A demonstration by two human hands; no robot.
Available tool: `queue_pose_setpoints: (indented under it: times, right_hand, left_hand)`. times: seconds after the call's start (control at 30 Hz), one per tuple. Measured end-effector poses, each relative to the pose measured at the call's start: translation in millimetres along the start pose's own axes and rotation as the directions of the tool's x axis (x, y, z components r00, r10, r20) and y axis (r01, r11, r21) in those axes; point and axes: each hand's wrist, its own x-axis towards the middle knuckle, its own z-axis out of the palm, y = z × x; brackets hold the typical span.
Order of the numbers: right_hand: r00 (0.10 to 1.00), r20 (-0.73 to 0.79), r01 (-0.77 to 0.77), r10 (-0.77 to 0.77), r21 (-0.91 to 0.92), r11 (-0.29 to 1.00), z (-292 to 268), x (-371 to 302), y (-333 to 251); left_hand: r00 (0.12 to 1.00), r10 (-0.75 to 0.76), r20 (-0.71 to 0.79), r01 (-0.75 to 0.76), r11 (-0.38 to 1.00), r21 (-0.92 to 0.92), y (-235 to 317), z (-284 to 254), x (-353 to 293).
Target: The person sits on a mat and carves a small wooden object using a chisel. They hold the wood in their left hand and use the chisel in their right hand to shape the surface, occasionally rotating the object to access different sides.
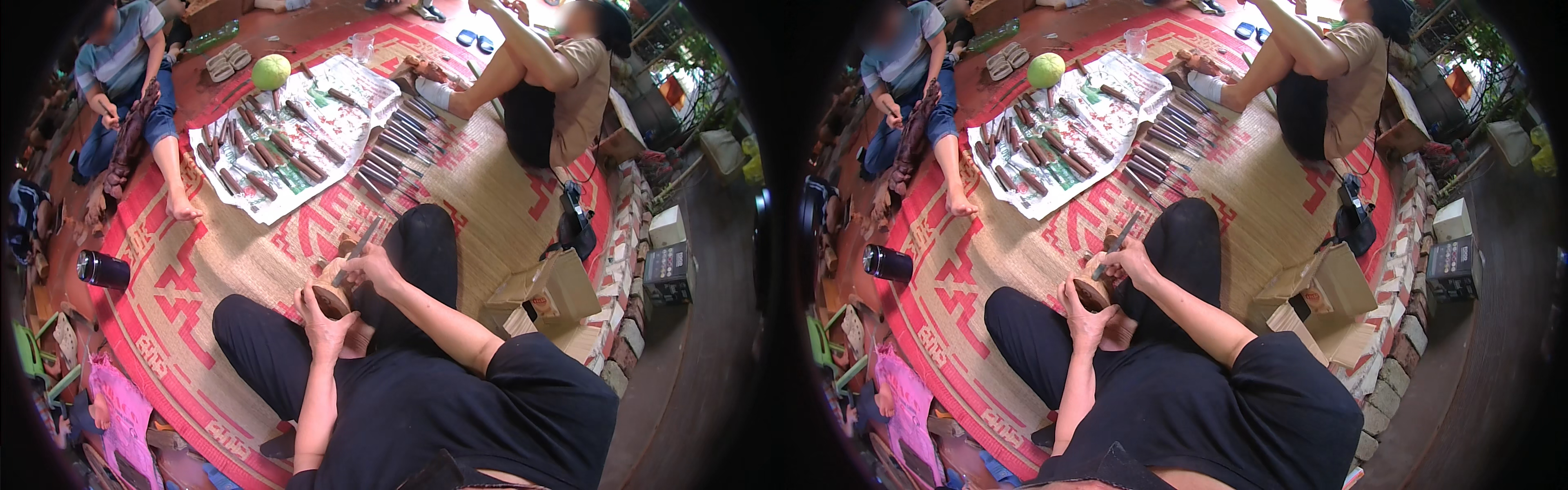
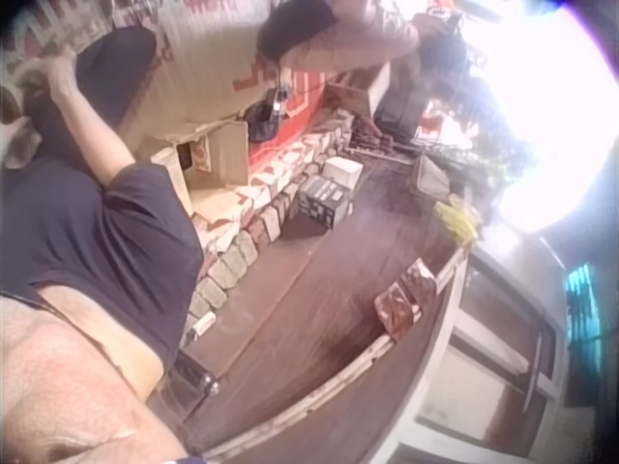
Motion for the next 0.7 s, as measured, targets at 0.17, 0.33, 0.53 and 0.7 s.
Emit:
queue_pose_setpoints:
  times: [0.17, 0.33, 0.53, 0.7]
  right_hand:
    - [1.000, -0.011, 0.008, -0.009, -0.071, 0.997, -3.0, 3.4, 3.0]
    - [0.999, 0.031, -0.036, 0.034, 0.048, 0.998, -1.0, 1.7, 0.4]
    - [0.999, -0.010, -0.034, 0.033, -0.045, 0.998, -5.4, 1.9, 5.2]
    - [0.999, 0.017, -0.045, 0.044, 0.023, 0.999, -2.6, 3.0, 3.5]
  left_hand:
    - [1.000, -0.006, 0.002, 0.006, 1.000, -0.001, 3.6, -1.3, -0.4]
    - [1.000, -0.005, 0.004, 0.005, 1.000, -0.030, 1.7, -1.1, 1.4]
    - [1.000, 0.007, -0.002, -0.006, 1.000, 0.003, 1.6, -0.6, -0.6]
    - [1.000, -0.014, 0.006, 0.014, 0.999, -0.036, -0.7, -0.3, 0.4]
